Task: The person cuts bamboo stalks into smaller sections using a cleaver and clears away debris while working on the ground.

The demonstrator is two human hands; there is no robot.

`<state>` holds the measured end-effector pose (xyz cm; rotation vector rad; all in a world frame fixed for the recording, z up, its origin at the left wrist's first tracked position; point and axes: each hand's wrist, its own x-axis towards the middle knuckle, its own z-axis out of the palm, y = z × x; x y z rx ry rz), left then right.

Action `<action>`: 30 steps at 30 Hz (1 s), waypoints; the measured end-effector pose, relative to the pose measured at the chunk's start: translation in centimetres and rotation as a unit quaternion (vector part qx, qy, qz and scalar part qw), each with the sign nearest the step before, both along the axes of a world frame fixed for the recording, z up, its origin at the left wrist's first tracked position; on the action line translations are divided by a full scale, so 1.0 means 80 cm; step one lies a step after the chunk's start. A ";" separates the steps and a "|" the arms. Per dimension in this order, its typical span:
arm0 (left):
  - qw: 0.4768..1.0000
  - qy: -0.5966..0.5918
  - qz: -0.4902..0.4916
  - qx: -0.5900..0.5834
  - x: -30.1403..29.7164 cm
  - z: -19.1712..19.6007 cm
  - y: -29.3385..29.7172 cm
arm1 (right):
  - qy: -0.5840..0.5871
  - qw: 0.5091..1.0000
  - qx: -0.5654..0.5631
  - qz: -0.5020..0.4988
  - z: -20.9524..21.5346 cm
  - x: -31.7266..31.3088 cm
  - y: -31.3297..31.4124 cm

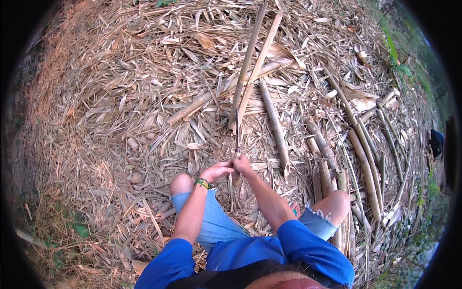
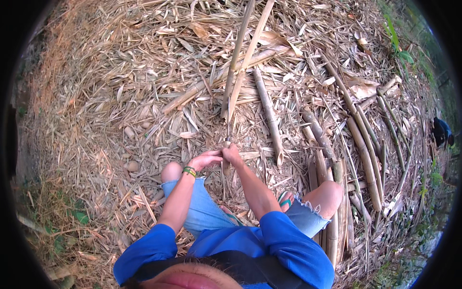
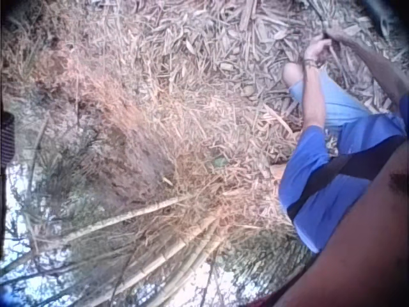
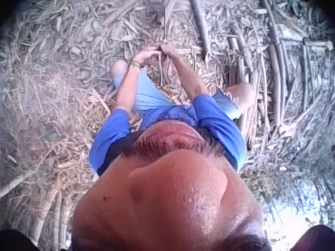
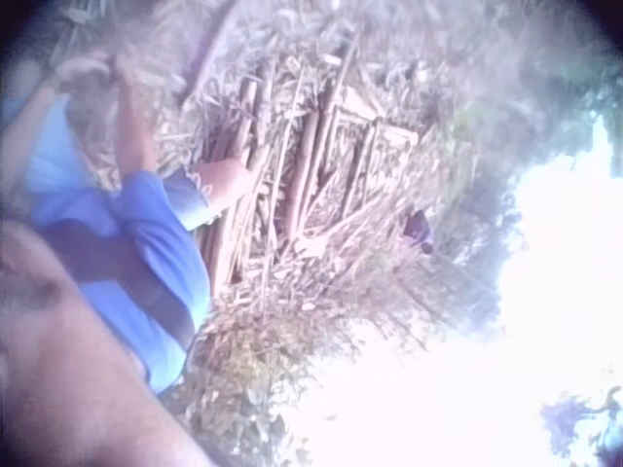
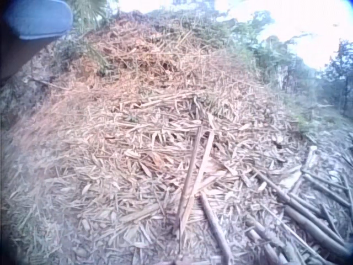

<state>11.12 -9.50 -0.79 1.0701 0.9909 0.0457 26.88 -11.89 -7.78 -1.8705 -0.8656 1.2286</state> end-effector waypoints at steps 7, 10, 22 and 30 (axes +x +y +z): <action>0.991 0.038 0.035 0.120 0.011 0.018 0.002 | 0.049 0.993 0.020 -0.104 0.022 -0.006 0.004; 0.986 -0.024 0.096 0.132 0.030 0.028 -0.002 | 0.029 0.997 -0.043 -0.059 0.048 0.014 0.011; 0.931 0.072 0.218 0.285 0.006 0.039 0.032 | -0.170 0.977 -0.100 -0.083 0.011 0.092 -0.067; 0.926 0.109 0.207 0.298 -0.007 0.047 0.075 | -0.421 0.896 0.020 -0.143 -0.018 0.083 -0.108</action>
